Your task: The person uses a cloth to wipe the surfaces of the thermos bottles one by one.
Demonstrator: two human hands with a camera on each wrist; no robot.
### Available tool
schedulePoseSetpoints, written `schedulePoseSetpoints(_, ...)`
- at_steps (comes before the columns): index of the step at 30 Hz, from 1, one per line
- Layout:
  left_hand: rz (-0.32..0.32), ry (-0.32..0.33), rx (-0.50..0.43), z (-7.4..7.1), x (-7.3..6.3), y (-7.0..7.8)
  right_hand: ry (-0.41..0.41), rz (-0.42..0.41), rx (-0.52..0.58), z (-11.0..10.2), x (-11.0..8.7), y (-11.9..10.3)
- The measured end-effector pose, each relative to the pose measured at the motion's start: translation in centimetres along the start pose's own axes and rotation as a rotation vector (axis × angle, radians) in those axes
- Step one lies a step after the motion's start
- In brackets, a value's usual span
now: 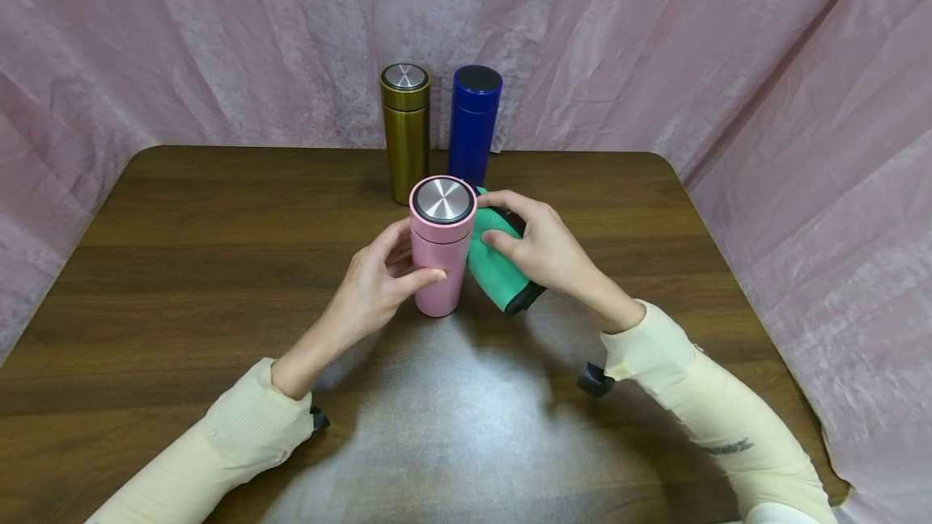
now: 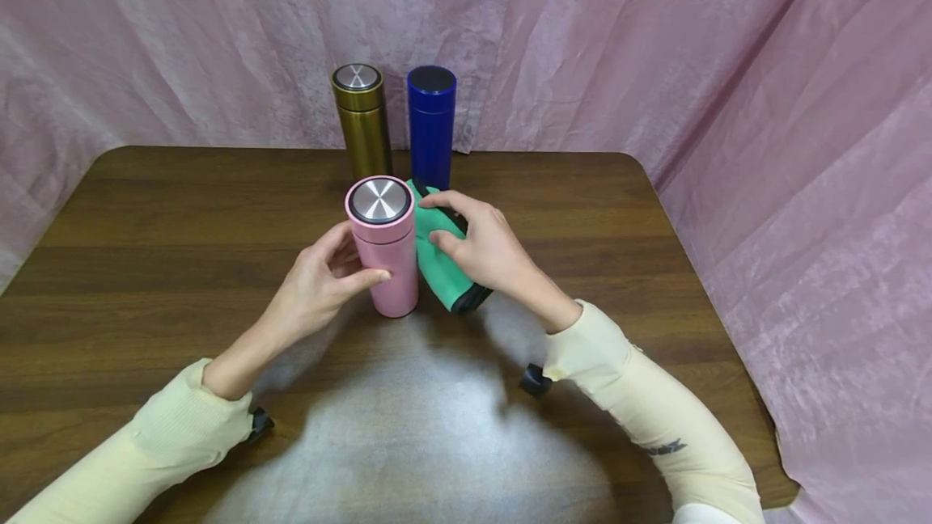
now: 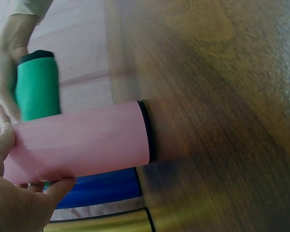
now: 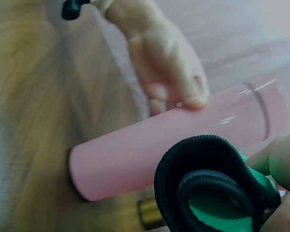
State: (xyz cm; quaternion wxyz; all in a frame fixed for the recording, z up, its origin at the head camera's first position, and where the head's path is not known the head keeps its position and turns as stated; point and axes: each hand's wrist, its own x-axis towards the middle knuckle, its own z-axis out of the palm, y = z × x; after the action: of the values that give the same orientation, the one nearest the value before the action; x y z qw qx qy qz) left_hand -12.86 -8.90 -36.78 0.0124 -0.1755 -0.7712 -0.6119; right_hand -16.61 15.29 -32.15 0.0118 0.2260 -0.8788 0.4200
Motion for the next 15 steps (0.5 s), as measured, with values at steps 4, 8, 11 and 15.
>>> schedulePoseSetpoints(4,-0.003,0.001,0.003,0.0,0.0,0.0,0.054,-0.069,0.032,-1.4,-0.1,-1.4)
schedulePoseSetpoints(8,-0.013,0.004,0.005,0.0,0.0,0.0,0.122,-0.124,0.104,-2.3,-0.2,-2.3)
schedulePoseSetpoints(11,-0.02,0.004,0.004,0.1,0.0,0.0,0.18,-0.163,0.17,-2.5,-0.2,-2.6)
schedulePoseSetpoints(15,-0.023,0.004,0.006,0.1,0.1,0.1,0.252,-0.236,0.23,-2.4,-0.1,-2.6)
